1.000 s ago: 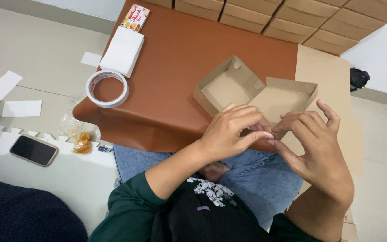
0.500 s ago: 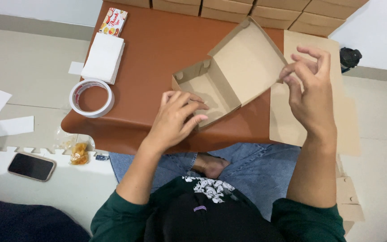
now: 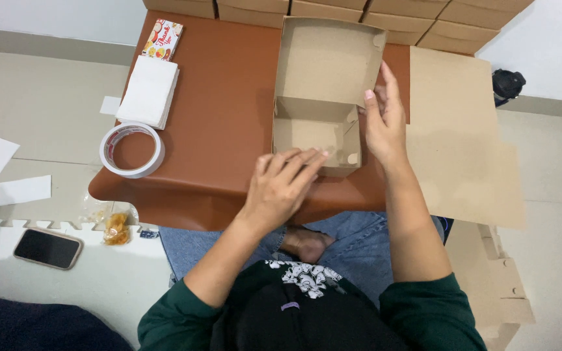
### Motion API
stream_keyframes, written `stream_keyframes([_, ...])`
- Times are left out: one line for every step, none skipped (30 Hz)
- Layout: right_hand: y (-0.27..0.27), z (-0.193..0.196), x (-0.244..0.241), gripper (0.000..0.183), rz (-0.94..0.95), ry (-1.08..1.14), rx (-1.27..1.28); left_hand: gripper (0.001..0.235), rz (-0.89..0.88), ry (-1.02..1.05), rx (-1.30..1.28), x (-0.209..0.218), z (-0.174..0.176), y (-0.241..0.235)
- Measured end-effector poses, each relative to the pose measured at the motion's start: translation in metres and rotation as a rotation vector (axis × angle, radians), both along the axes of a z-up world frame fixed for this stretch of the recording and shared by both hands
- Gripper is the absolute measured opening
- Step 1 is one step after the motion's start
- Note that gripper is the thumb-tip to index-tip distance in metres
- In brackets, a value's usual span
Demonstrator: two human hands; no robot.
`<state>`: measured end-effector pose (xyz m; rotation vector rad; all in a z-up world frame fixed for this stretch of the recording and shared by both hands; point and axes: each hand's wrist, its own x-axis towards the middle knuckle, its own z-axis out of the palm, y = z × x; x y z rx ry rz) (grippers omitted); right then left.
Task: Assembling a cardboard box from a flat template by folding and tucking flaps at a natural pace.
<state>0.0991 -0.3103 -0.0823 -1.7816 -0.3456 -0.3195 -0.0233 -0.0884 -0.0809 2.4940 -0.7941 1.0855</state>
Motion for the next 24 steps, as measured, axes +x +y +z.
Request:
stream_keyframes([-0.004,-0.007,0.008,0.049,-0.003,0.002,0.003,0.032,-0.003,0.002,0.003,0.004,-0.011,0.006])
stream_keyframes([-0.007,-0.012,0.017,0.043,0.01,0.002,-0.011,0.028,-0.001,0.044,-0.005,0.01,-0.022,0.011])
stream_keyframes([-0.009,-0.018,0.025,0.039,0.023,0.002,-0.026,0.026,0.001,0.086,-0.013,0.014,-0.032,0.018])
stream_keyframes([-0.006,-0.015,0.024,0.039,0.026,0.0,-0.025,0.026,0.004,0.084,-0.012,0.014,-0.031,0.018])
stream_keyframes([-0.002,-0.012,0.023,0.038,0.003,0.032,0.033,0.026,-0.009,0.105,-0.034,0.013,-0.029,0.02])
stream_keyframes([0.003,-0.01,0.022,0.037,-0.016,0.067,0.09,0.026,-0.017,0.128,-0.057,0.011,-0.028,0.021])
stream_keyframes([-0.001,-0.016,0.024,0.037,-0.01,0.067,0.089,0.026,-0.011,0.127,-0.058,0.012,-0.03,0.02])
stream_keyframes([-0.003,-0.022,0.027,0.038,0.005,0.104,0.144,0.027,-0.019,0.126,-0.059,0.012,-0.032,0.019])
stream_keyframes([-0.004,-0.028,0.031,0.039,0.02,0.143,0.198,0.027,-0.027,0.125,-0.059,0.013,-0.033,0.019])
stream_keyframes([-0.006,-0.025,0.03,0.039,0.039,0.141,0.196,0.027,-0.008,0.121,-0.06,0.012,-0.03,0.017])
stream_keyframes([-0.007,-0.022,0.028,0.04,0.026,0.119,0.133,0.025,-0.027,0.122,-0.083,0.011,-0.026,0.016])
stream_keyframes([-0.006,-0.02,0.027,0.041,0.019,0.098,0.069,0.024,-0.04,0.126,-0.107,0.008,-0.023,0.017])
stream_keyframes([-0.011,-0.021,0.028,0.041,0.045,0.099,0.067,0.024,-0.015,0.125,-0.109,0.007,-0.019,0.017])
stream_keyframes([-0.015,-0.024,0.029,0.042,0.034,0.004,0.018,0.026,-0.043,0.106,-0.145,0.005,-0.015,0.018])
stream_keyframes([-0.019,-0.028,0.031,0.043,0.023,-0.093,-0.03,0.029,-0.07,0.086,-0.181,0.003,-0.011,0.019])
stream_keyframes([-0.005,-0.004,0.007,0.043,0.047,-0.089,-0.025,0.029,-0.046,0.089,-0.179,0.0,-0.003,0.032])
stream_keyframes([0.008,0.019,-0.016,0.045,-0.093,-0.126,-0.187,0.027,-0.022,0.088,-0.193,-0.003,0.006,0.044])
stream_keyframes([0.018,0.043,-0.04,0.05,-0.238,-0.167,-0.349,0.026,-0.004,0.086,-0.208,-0.005,0.014,0.056])
stream_keyframes([0.04,0.056,-0.053,0.05,-0.219,-0.168,-0.345,0.026,0.015,0.086,-0.207,-0.006,0.02,0.081])
stream_keyframes([0.06,0.068,-0.068,0.046,-0.174,-0.28,-0.327,0.022,0.111,0.114,-0.258,-0.008,0.025,0.105])
stream_keyframes([0.078,0.081,-0.083,0.043,-0.13,-0.393,-0.307,0.019,0.208,0.141,-0.309,-0.01,0.03,0.129])
stream_keyframes([0.106,0.082,-0.088,0.043,-0.122,-0.388,-0.299,0.019,0.217,0.144,-0.303,-0.006,0.031,0.155])
stream_keyframes([0.134,0.083,-0.093,0.035,0.038,-0.349,-0.318,0.021,0.284,0.188,-0.417,-0.003,0.033,0.181])
stream_keyframes([0.161,0.084,-0.101,0.029,0.197,-0.309,-0.335,0.023,0.35,0.231,-0.531,0.0,0.033,0.206])
